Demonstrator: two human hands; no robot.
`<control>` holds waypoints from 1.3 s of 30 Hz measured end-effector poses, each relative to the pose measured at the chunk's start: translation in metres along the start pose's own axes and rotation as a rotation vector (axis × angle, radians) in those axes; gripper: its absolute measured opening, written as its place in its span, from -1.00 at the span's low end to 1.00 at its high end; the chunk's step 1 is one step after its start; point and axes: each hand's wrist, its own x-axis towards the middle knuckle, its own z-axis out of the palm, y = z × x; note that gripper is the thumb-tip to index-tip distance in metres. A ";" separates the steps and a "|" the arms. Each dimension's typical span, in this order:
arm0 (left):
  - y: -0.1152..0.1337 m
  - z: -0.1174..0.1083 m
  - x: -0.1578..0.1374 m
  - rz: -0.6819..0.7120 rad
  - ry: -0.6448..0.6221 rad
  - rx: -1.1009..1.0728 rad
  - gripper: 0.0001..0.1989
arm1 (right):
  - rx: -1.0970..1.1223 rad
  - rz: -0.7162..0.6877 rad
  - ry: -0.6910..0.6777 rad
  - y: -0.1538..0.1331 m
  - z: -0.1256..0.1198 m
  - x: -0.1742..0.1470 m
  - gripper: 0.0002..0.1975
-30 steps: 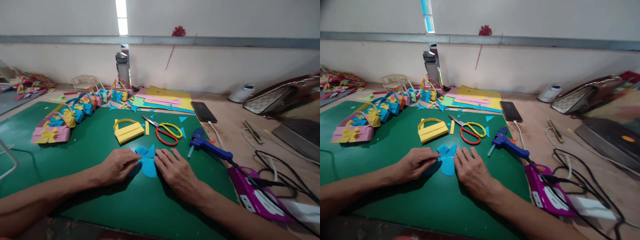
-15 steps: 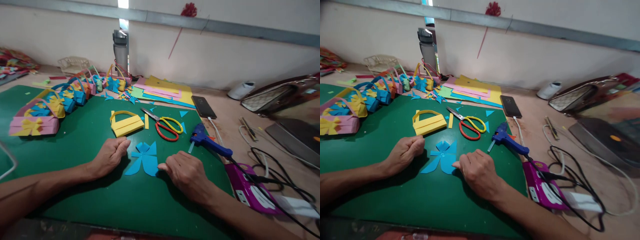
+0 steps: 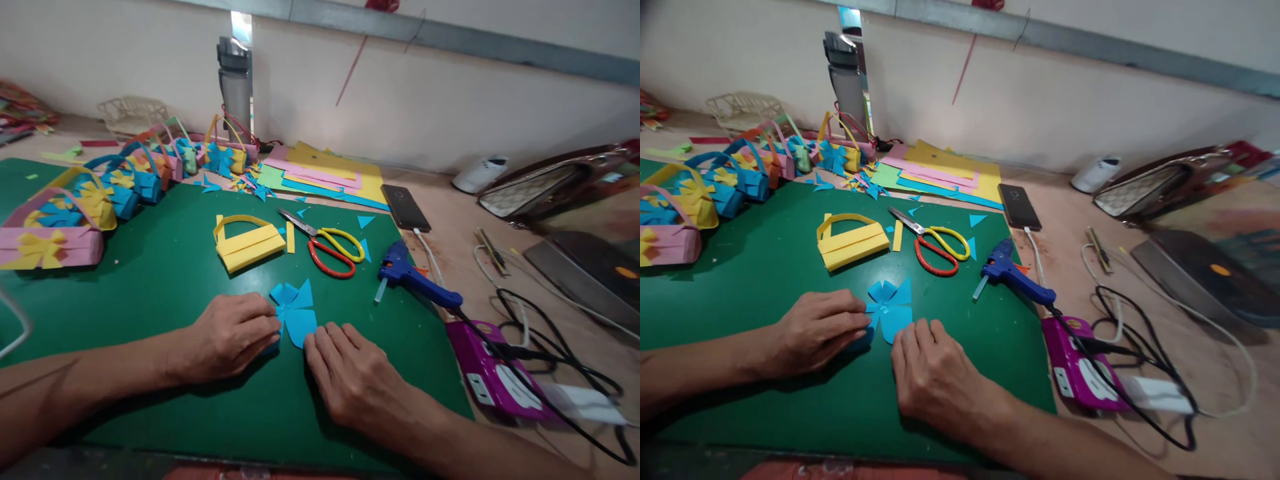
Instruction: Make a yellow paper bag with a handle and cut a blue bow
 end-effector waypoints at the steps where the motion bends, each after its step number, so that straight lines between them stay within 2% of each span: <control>1: 0.001 0.001 0.000 0.002 0.000 0.017 -0.93 | -0.006 0.004 -0.002 0.000 0.000 0.001 -0.71; 6: 0.010 0.005 0.007 0.042 -0.011 0.213 -0.89 | -0.029 0.024 0.051 0.004 0.006 0.001 -0.70; 9: 0.014 0.006 0.015 0.086 -0.058 0.320 -0.84 | -0.035 0.018 0.130 0.004 0.008 0.000 -0.70; 12: 0.017 0.007 0.022 0.132 -0.079 0.330 -0.76 | -0.028 0.050 0.221 0.004 0.008 -0.001 -0.69; 15: 0.017 0.010 0.023 0.144 -0.069 0.301 -0.72 | 0.065 0.120 0.220 0.007 0.009 -0.002 -0.69; 19: 0.017 0.013 0.019 0.090 -0.017 0.260 -0.75 | 0.367 0.236 0.188 0.015 0.016 -0.004 -0.74; 22: 0.017 0.015 0.017 0.056 0.002 0.246 -0.74 | 0.507 0.278 0.130 0.019 0.023 -0.004 -0.82; 24: 0.017 0.017 0.016 0.047 -0.006 0.245 -0.73 | 0.548 0.283 0.115 0.019 0.024 -0.004 -0.82; 27: 0.016 0.019 0.014 0.018 -0.003 0.237 -0.73 | 0.577 0.275 0.165 0.018 0.021 -0.004 -0.73; 32: 0.016 0.019 0.014 -0.118 -0.009 0.146 -0.76 | 0.600 0.269 0.254 0.018 0.016 -0.004 -0.62; 37: 0.020 0.017 0.017 -0.199 0.023 -0.014 -0.80 | 0.763 0.412 0.249 0.018 0.021 -0.001 -0.87; 39: 0.022 0.017 0.019 -0.209 0.048 -0.053 -0.81 | 0.870 0.489 0.226 0.017 0.021 0.002 -0.90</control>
